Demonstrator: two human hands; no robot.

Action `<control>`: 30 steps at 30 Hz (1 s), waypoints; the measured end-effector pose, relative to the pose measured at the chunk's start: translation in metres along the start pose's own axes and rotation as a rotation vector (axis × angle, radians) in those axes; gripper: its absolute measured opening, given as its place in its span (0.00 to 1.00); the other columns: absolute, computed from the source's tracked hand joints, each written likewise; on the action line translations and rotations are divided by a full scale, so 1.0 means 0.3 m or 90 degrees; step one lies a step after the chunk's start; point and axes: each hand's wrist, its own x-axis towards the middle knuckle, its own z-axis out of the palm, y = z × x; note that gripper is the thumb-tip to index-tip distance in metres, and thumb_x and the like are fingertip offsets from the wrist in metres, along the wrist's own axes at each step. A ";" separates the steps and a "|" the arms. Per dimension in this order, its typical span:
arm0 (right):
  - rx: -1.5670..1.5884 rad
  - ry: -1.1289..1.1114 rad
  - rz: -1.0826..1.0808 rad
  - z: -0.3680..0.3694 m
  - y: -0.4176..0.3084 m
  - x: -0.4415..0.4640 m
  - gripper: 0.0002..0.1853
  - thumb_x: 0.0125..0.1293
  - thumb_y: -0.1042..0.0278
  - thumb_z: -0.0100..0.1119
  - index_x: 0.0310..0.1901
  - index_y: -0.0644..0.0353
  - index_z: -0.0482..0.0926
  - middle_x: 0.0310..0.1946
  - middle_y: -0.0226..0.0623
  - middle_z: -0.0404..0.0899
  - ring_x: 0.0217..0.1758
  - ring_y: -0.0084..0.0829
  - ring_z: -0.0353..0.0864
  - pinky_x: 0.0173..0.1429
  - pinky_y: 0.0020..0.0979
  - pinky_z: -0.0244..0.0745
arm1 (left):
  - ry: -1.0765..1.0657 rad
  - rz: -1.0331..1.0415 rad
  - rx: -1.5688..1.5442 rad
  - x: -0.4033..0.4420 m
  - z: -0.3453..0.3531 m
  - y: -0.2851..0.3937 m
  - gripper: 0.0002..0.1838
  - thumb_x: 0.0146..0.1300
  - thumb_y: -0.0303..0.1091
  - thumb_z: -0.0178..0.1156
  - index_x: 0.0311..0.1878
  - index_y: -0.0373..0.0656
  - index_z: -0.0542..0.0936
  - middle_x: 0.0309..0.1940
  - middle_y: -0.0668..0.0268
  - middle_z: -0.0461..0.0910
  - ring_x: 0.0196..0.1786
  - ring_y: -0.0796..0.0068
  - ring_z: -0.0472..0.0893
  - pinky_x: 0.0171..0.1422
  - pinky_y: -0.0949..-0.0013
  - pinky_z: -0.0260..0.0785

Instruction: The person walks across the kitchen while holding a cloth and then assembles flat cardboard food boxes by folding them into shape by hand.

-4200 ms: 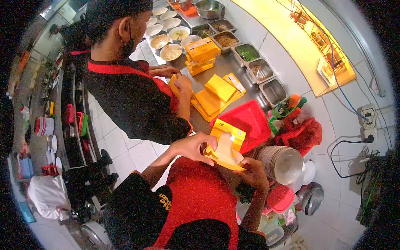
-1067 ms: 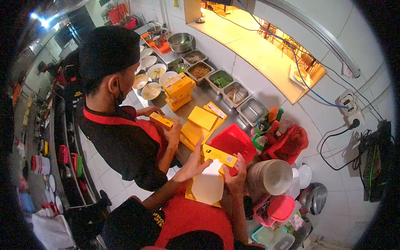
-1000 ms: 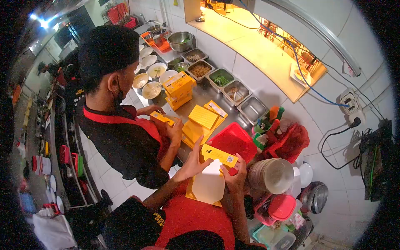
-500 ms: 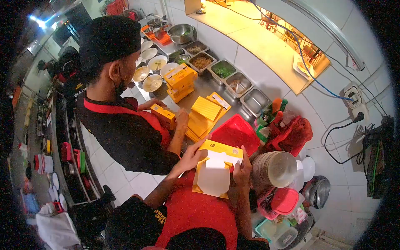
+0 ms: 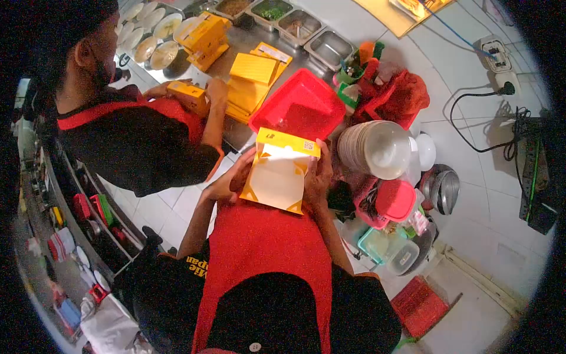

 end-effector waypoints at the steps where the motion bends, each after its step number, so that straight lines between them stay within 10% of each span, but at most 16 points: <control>1: 0.015 0.023 0.004 0.005 0.006 -0.013 0.20 0.79 0.71 0.47 0.67 0.70 0.68 0.61 0.44 0.74 0.65 0.32 0.73 0.70 0.33 0.66 | 0.031 -0.020 0.028 0.004 0.016 -0.013 0.80 0.36 0.65 0.82 0.82 0.43 0.37 0.82 0.58 0.40 0.83 0.62 0.45 0.84 0.57 0.40; 10: -0.133 -0.021 -0.119 0.044 -0.025 0.004 0.21 0.71 0.74 0.53 0.64 0.72 0.71 0.55 0.47 0.78 0.58 0.35 0.79 0.62 0.34 0.74 | 0.336 0.131 -0.183 0.108 0.022 -0.064 0.35 0.77 0.54 0.44 0.76 0.36 0.60 0.71 0.52 0.67 0.73 0.62 0.68 0.77 0.60 0.58; 18: -0.174 -0.088 -0.358 0.112 -0.174 0.068 0.24 0.61 0.71 0.67 0.57 0.71 0.76 0.49 0.55 0.81 0.51 0.51 0.84 0.55 0.42 0.80 | 0.503 0.047 -0.267 0.235 0.015 0.010 0.27 0.78 0.54 0.44 0.62 0.40 0.73 0.49 0.60 0.82 0.51 0.67 0.83 0.57 0.63 0.76; 30: -0.174 -0.147 -0.378 0.148 -0.311 0.114 0.23 0.53 0.70 0.76 0.50 0.67 0.80 0.41 0.49 0.82 0.41 0.45 0.85 0.45 0.37 0.82 | 0.406 0.014 -0.310 0.233 -0.040 0.021 0.24 0.79 0.51 0.44 0.65 0.44 0.73 0.56 0.62 0.81 0.57 0.68 0.82 0.60 0.63 0.77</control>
